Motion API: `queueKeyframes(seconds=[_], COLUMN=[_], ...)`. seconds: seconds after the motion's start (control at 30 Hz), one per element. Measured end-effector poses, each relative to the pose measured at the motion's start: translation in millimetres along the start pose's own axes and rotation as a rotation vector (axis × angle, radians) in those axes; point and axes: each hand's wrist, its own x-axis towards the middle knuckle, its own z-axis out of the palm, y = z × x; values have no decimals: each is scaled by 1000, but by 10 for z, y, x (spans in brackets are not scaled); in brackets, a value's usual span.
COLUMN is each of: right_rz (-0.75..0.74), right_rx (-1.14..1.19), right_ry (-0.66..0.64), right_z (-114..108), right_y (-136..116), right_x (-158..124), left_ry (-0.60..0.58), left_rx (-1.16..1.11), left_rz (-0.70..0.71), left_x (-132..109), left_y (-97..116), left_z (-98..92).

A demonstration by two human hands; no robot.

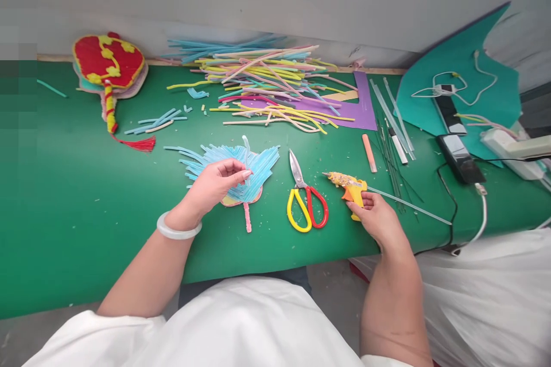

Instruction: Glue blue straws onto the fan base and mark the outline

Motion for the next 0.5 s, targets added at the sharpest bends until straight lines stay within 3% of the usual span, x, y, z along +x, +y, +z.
queueKeyframes(seconds=[0.1,0.3,0.5], right_rz=[55,4,18], right_rx=[77,549,572], right_ry=[-128,-322,-513], right_z=[-68,-122,-30], right_y=[-127,-410,-465], right_x=[-38,-424,-798], left_ry=[-16,-33,-31], left_rx=[-39,-8,38], left_rz=[19,42,31], left_x=[10,19,46], left_y=[-7,-19,-69], left_z=[11,25,-5])
